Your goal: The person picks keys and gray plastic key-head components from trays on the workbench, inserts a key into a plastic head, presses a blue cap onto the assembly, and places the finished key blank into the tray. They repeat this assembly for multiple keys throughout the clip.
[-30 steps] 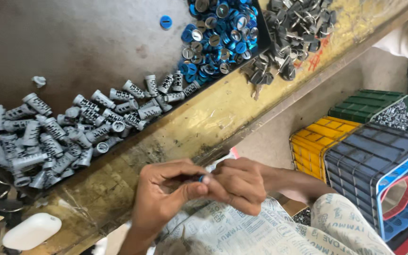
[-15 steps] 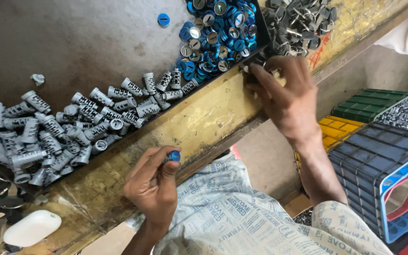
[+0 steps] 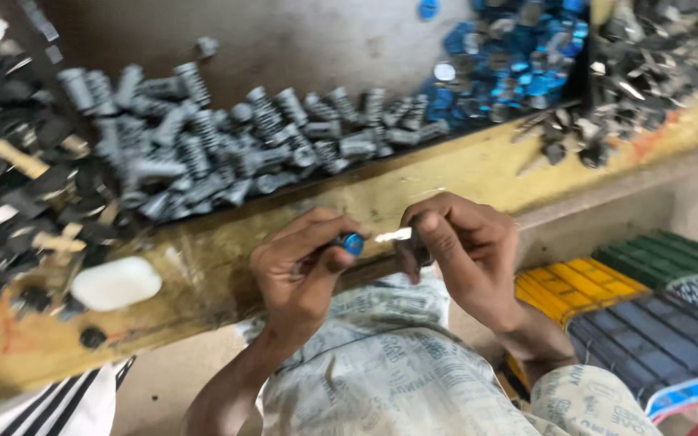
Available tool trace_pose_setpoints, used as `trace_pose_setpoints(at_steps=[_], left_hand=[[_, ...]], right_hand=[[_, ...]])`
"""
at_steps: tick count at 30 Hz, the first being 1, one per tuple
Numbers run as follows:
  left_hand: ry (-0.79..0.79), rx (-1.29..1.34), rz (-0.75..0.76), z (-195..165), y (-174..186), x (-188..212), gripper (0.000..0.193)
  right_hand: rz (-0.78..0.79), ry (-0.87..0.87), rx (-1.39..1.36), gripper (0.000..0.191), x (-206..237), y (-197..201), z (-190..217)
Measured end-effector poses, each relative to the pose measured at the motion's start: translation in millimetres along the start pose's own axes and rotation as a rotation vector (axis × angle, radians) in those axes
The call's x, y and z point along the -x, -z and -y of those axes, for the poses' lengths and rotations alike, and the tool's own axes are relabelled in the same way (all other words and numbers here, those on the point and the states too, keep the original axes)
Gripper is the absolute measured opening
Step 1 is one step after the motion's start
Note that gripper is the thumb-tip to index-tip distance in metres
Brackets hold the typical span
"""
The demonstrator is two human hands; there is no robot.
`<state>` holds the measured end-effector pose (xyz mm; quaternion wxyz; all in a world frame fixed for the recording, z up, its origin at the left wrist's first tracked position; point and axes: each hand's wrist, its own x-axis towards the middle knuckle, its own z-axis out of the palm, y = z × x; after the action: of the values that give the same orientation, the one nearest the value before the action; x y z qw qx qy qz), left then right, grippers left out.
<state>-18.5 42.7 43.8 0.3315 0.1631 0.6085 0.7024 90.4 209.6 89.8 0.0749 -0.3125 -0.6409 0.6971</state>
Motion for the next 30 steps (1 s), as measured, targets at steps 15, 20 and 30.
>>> trace_pose_setpoints(at_steps=[15, 20, 30], left_hand=[[-0.588, -0.639, -0.012, 0.3, 17.1, 0.8, 0.018], [-0.317, -0.458, -0.034, -0.5, 3.0, 0.1, 0.016], [-0.382, -0.809, -0.004, 9.4, 1.3, -6.9, 0.027]], right_hand=[[0.237, 0.362, 0.546, 0.004, -22.7, -22.1, 1.6], [0.128, 0.596, 0.751, 0.004, -25.1, -34.9, -13.0], [0.061, 0.698, 1.307, 0.031, -119.4, 17.2, 54.1]])
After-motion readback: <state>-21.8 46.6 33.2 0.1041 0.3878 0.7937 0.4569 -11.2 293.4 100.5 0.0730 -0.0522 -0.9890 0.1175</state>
